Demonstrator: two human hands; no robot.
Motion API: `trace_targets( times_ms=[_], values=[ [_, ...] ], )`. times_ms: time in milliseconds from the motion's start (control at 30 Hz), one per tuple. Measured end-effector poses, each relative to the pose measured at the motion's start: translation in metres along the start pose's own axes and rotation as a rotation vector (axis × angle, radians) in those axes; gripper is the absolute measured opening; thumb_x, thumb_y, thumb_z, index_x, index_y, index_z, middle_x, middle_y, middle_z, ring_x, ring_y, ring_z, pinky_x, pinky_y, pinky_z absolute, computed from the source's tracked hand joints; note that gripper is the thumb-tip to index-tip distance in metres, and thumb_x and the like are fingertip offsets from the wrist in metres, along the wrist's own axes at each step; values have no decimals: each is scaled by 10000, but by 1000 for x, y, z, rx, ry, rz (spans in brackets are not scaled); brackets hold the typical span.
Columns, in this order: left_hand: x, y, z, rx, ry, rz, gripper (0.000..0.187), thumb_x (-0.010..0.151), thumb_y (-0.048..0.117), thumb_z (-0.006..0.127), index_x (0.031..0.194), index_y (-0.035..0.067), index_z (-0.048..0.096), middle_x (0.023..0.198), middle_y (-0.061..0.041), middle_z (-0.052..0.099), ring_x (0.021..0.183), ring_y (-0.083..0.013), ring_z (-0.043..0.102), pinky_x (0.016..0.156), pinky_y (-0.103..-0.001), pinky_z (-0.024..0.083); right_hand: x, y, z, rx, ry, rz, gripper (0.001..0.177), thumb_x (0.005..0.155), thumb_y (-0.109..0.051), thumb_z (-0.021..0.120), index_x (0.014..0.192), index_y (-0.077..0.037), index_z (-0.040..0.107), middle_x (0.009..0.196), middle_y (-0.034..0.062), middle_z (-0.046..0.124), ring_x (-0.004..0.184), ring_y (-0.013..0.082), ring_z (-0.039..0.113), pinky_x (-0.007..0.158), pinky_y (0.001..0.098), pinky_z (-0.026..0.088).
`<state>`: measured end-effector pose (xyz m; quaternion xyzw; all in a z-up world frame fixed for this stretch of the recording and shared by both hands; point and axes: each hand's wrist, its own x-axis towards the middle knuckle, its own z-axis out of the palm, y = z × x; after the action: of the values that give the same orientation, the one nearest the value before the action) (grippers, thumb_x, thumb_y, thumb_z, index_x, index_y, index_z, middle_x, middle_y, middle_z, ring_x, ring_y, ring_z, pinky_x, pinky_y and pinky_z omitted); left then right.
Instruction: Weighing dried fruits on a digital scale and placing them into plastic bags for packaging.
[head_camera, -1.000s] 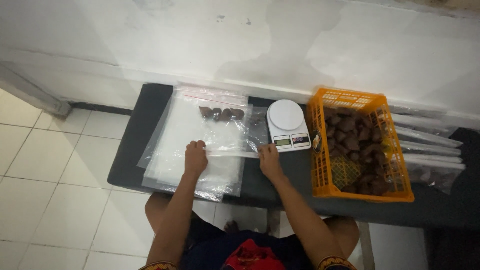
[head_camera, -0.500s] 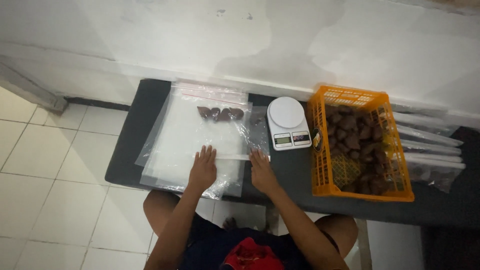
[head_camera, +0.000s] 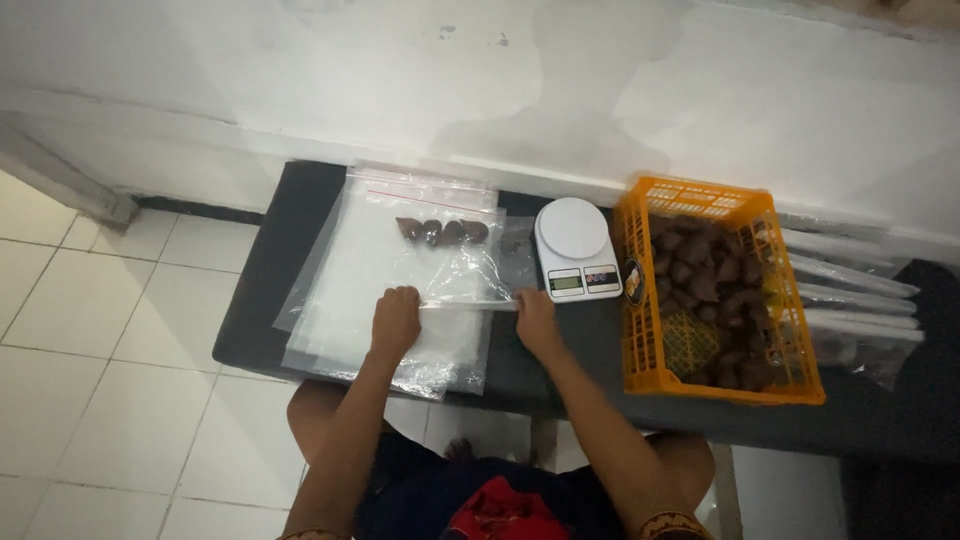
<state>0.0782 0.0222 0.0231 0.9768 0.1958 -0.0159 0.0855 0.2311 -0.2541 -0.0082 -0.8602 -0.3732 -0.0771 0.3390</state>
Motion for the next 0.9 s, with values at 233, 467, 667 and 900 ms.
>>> trace_targets(
  times_ms=[233, 467, 667, 900],
  values=[
    [3, 10, -4, 73, 164, -19, 25, 950, 165, 607, 960, 145, 596, 1056, -53, 581, 1063, -232, 577, 842, -336, 481, -6, -1, -2, -253, 43, -99, 203, 990, -264, 601, 881, -107, 672, 1038, 53, 535, 993, 265, 545, 873, 404, 463],
    [-15, 11, -32, 70, -42, 67, 190, 974, 100, 567, 1139, 87, 660, 1164, -77, 620, 1209, -227, 588, 1003, -309, 499, -16, -28, -25, -301, -36, -109, 289, 945, -67, 540, 1173, -116, 711, 1167, 56, 571, 1238, 309, 509, 1056, 522, 415],
    [-6, 0, -39, -159, 35, -7, 207, 955, 50, 575, 1125, 93, 684, 1096, -73, 635, 1108, -227, 626, 954, -302, 549, 4, -4, -12, -379, -16, -61, 252, 913, -45, 532, 1046, -150, 718, 977, 53, 644, 971, 284, 632, 861, 448, 494],
    [15, 1, -24, -261, 114, -186, 117, 1018, 92, 536, 1116, 58, 590, 1162, -148, 554, 1101, -290, 584, 920, -356, 532, 26, -30, -33, -205, 32, 102, 71, 953, -61, 608, 980, -49, 674, 946, 135, 637, 838, 343, 664, 770, 451, 526]
  ],
)
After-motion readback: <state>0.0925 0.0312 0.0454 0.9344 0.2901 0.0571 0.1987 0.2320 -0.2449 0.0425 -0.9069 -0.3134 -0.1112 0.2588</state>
